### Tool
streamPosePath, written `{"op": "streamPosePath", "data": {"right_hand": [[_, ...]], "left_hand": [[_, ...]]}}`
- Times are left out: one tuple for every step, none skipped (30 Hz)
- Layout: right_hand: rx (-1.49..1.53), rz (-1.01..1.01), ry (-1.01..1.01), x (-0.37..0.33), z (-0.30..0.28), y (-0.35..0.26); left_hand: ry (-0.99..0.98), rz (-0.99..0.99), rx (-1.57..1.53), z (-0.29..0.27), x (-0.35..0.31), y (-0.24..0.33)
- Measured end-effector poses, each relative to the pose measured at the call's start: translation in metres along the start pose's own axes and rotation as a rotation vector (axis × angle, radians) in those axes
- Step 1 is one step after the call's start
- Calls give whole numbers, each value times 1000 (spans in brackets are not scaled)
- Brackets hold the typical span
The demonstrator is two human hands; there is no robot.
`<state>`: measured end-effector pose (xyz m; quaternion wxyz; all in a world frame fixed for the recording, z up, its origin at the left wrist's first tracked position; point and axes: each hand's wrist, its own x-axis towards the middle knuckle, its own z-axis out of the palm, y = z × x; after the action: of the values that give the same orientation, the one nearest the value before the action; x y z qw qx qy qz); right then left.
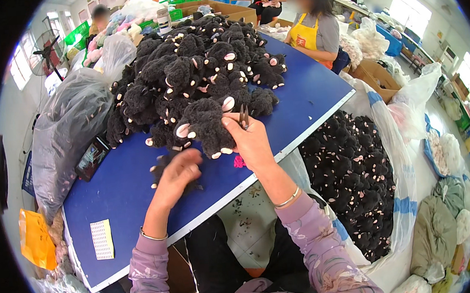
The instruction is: The person picks up small black stuffed animals from a pile on a blue table and attaches small white and pink pieces to them by hand. The person handles the items one at a time, placing the finished pieces back on the table.
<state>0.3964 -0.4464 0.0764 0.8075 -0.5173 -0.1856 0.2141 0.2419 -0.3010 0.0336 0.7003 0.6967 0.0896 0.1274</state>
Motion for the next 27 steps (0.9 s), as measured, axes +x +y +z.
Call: {"op": "streamPosePath", "data": {"right_hand": [[-11, 25, -5, -1, 1, 3], [-17, 32, -27, -2, 0, 4], [-15, 51, -60, -3, 0, 7], [-9, 79, -102, -5, 2, 13], [-133, 52, -106, -5, 0, 17], [-245, 15, -150, -9, 0, 18], [-333, -29, -162, -14, 5, 18], [-425, -82, -166, -18, 8, 19], [-480, -136, -176, -20, 10, 24], [-506, -136, -205, -22, 13, 26], [-532, -137, -233, -24, 16, 27], [-561, -141, -256, -25, 18, 26], [-575, -102, -264, -26, 20, 27], [-559, -131, -286, -25, 19, 30], [-543, -161, -307, -22, 18, 33], [-526, -192, -326, -21, 17, 34], [-593, -158, -342, -20, 14, 30], [-502, -114, -332, -19, 14, 33], [-411, -71, -320, -17, 14, 36], [-320, -28, -307, -16, 14, 38], [-299, 60, -290, -13, 13, 37], [-244, 68, -259, -13, 14, 37], [-188, 76, -227, -12, 16, 37], [-134, 81, -193, -12, 17, 37], [-91, 73, -177, -12, 16, 37], [-85, 52, -158, -11, 16, 37], [-78, 31, -142, -11, 17, 36]], "left_hand": [[73, 144, 64, -4, 6, -3], [79, 176, -5, -9, 9, -5], [35, 146, -119, -11, 7, -4], [3, 114, -231, -11, 2, -3], [2, 91, -257, -9, 1, -2], [10, 61, -281, -6, -2, -2], [15, 34, -309, -1, -3, -3], [129, 37, -345, 8, -3, -2], [120, 20, -341, 7, -1, -5], [107, 6, -341, 5, 2, -9], [128, 8, -373, 4, 2, -12], [149, 16, -336, 4, 2, -12], [167, 22, -299, 4, 0, -11], [184, 27, -261, 4, -1, -11], [182, 33, -266, 3, -1, -11], [179, 39, -270, 2, -1, -11], [175, 44, -275, 1, -1, -11], [177, 54, -305, 0, 1, -12], [178, 63, -336, -1, 3, -13], [179, 72, -365, -2, 3, -15], [190, 58, -310, -1, 2, -13], [179, 55, -338, -2, 2, -14], [169, 53, -365, -4, 2, -14], [156, 51, -394, -4, 3, -13], [135, 23, -356, -4, 4, -8], [183, 11, -331, -3, 4, -7], [234, 0, -304, -1, 5, -7]]}}
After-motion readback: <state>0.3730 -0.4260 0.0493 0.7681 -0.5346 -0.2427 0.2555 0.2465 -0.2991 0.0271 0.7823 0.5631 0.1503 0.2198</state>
